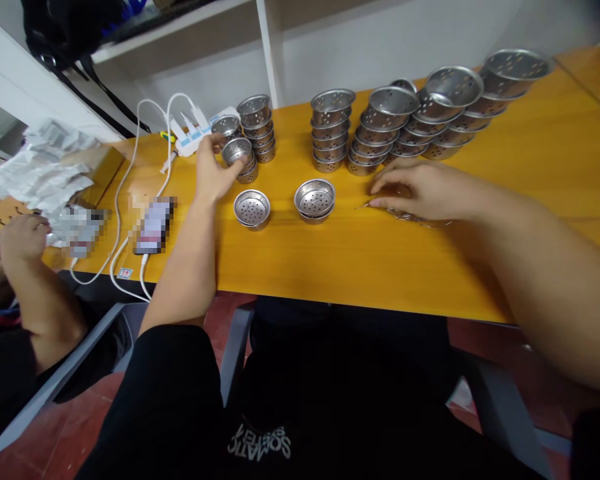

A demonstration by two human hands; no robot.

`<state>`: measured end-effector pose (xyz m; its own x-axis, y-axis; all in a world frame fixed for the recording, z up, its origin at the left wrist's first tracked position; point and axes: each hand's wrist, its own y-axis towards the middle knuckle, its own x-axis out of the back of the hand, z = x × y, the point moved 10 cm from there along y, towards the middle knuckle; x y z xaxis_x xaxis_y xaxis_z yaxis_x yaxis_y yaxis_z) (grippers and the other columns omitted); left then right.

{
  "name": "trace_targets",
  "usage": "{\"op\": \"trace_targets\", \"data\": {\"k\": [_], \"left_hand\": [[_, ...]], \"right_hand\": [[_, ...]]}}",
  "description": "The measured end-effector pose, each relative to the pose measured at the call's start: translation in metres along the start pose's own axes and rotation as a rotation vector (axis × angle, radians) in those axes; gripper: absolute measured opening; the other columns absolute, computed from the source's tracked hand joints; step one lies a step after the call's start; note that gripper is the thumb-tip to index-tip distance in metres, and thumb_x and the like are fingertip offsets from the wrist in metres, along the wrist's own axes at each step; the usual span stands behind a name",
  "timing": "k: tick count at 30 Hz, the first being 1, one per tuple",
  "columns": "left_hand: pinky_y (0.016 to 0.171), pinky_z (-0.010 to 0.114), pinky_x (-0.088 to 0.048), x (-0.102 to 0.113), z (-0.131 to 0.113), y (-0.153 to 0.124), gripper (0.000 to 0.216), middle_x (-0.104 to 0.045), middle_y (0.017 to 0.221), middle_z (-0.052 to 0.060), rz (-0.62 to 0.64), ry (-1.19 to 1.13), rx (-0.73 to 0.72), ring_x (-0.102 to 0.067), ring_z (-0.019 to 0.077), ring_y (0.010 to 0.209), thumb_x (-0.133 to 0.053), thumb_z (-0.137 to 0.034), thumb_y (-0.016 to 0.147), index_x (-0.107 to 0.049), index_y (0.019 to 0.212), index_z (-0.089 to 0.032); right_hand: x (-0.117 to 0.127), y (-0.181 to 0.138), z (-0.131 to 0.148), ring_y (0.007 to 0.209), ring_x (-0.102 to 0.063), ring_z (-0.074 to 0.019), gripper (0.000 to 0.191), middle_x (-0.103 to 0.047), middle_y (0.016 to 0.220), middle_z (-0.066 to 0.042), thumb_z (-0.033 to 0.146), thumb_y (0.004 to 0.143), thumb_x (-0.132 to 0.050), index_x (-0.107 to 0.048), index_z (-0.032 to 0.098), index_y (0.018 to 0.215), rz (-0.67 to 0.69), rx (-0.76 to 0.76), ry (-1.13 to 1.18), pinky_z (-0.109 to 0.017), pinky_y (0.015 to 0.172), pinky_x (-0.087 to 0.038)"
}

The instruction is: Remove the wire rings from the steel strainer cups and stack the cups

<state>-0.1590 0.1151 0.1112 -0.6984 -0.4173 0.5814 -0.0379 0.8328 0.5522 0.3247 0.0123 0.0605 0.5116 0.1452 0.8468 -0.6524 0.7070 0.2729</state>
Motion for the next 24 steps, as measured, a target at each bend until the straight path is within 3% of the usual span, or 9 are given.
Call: {"op": "trace_targets", "data": {"k": [3, 5, 8, 11, 13, 16, 20, 24], "left_hand": [[0.125, 0.062, -0.068, 0.03, -0.039, -0.006, 0.11, -0.086, 0.139, 0.007, -0.072, -0.044, -0.053, -0.082, 0.0301, 0.135, -0.064, -0.132, 0.088, -0.067, 0.131, -0.03], [0.123, 0.059, -0.069, 0.032, -0.073, -0.015, 0.109, -0.089, 0.128, 0.005, 0.099, -0.07, -0.089, -0.086, 0.0314, 0.135, -0.058, -0.132, 0.091, -0.069, 0.124, -0.03], [0.126, 0.064, -0.074, 0.007, -0.12, -0.05, 0.117, -0.093, 0.145, 0.015, 0.65, -0.079, -0.154, -0.09, 0.0436, 0.14, -0.09, -0.124, 0.074, -0.081, 0.138, -0.027], [0.135, 0.063, -0.072, -0.008, -0.128, -0.086, 0.129, -0.088, 0.167, 0.018, 1.014, 0.044, -0.085, -0.085, 0.049, 0.155, -0.118, -0.091, 0.058, -0.077, 0.161, -0.025], [0.138, 0.062, -0.07, -0.014, -0.121, -0.095, 0.134, -0.085, 0.17, 0.021, 1.104, 0.112, -0.018, -0.084, 0.049, 0.156, -0.118, -0.076, 0.058, -0.07, 0.171, -0.021], [0.132, 0.063, -0.072, -0.02, -0.115, -0.09, 0.118, -0.086, 0.163, 0.022, 1.044, 0.115, 0.017, -0.088, 0.0464, 0.144, -0.108, -0.07, 0.066, -0.07, 0.164, -0.017], [0.124, 0.059, -0.077, -0.026, -0.118, -0.076, 0.086, -0.091, 0.14, 0.012, 0.851, 0.062, -0.068, -0.091, 0.0414, 0.13, -0.11, -0.06, 0.069, -0.079, 0.141, -0.025], [0.142, 0.064, -0.071, -0.02, -0.134, -0.062, 0.093, -0.087, 0.155, 0.013, 0.601, -0.056, -0.181, -0.084, 0.0477, 0.154, -0.122, -0.058, 0.068, -0.079, 0.145, -0.027]], "right_hand": [[-0.002, -0.001, -0.006, 0.116, -0.079, -0.0415, 0.074, -0.083, 0.128, -0.017, 0.106, 0.116, -0.057, -0.087, 0.04, 0.123, 0.032, -0.034, -0.028, -0.071, 0.108, -0.071], [-0.002, -0.002, -0.008, 0.119, -0.079, -0.0421, 0.071, -0.083, 0.131, -0.017, 0.104, 0.116, -0.059, -0.087, 0.039, 0.124, 0.038, -0.058, -0.035, -0.072, 0.111, -0.07], [0.0, -0.002, -0.005, 0.123, -0.078, -0.0432, 0.064, -0.081, 0.134, -0.018, 0.097, 0.118, -0.06, -0.087, 0.039, 0.126, 0.033, -0.078, -0.04, -0.074, 0.117, -0.069], [-0.001, -0.001, -0.002, 0.126, -0.079, -0.0447, 0.063, -0.081, 0.135, -0.019, 0.093, 0.119, -0.062, -0.086, 0.036, 0.128, 0.04, -0.088, -0.042, -0.075, 0.12, -0.068], [-0.001, -0.001, -0.001, 0.126, -0.08, -0.0448, 0.063, -0.081, 0.135, -0.019, 0.093, 0.118, -0.063, -0.086, 0.036, 0.127, 0.047, -0.09, -0.039, -0.074, 0.12, -0.068], [-0.002, -0.001, -0.001, 0.127, -0.08, -0.0437, 0.06, -0.083, 0.134, -0.018, 0.092, 0.117, -0.064, -0.087, 0.036, 0.127, 0.049, -0.083, -0.034, -0.07, 0.12, -0.067], [0.0, 0.0, 0.002, 0.126, -0.08, -0.0422, 0.062, -0.084, 0.132, -0.019, 0.091, 0.119, -0.066, -0.087, 0.034, 0.127, 0.035, -0.063, -0.019, -0.067, 0.12, -0.068], [0.005, 0.002, 0.01, 0.126, -0.082, -0.0427, 0.06, -0.085, 0.136, -0.021, 0.088, 0.119, -0.069, -0.088, 0.031, 0.125, -0.004, -0.051, -0.007, -0.068, 0.12, -0.069]]}}
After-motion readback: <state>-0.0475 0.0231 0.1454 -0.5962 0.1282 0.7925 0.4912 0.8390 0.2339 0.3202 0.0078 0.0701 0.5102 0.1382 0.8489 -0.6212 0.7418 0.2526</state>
